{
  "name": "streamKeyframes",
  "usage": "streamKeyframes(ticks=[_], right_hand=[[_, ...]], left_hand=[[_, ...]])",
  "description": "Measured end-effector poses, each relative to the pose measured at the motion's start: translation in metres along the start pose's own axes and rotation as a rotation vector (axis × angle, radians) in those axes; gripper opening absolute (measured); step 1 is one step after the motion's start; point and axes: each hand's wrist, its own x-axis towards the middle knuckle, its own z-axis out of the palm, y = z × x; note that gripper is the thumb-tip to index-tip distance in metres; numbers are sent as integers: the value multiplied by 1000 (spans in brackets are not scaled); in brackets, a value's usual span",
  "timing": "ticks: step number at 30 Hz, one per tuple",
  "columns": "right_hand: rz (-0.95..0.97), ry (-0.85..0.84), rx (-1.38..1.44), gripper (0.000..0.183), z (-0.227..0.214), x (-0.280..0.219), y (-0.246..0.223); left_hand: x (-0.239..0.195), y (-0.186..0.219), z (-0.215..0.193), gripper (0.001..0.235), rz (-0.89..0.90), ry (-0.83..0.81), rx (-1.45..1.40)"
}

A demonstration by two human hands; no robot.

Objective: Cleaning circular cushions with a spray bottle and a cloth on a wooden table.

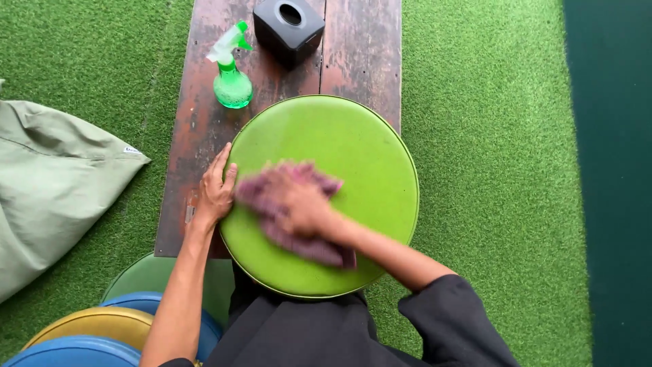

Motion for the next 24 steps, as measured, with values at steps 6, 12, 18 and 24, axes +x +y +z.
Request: streamKeyframes(ticks=[6, 12, 18, 24], right_hand=[[725, 241, -160, 53, 52, 41, 142], [416, 152, -117, 63, 33, 40, 28], [-19, -121, 148, 69, 24, -62, -70], [-129, -144, 298, 59, 38, -47, -52]], left_hand=[[-2, -18, 8, 50, 88, 103, -80], [-11, 15, 3, 81, -28, 137, -317], [-5, 7, 2, 83, -115, 143, -296], [-4, 27, -1, 92, -79, 78, -622]])
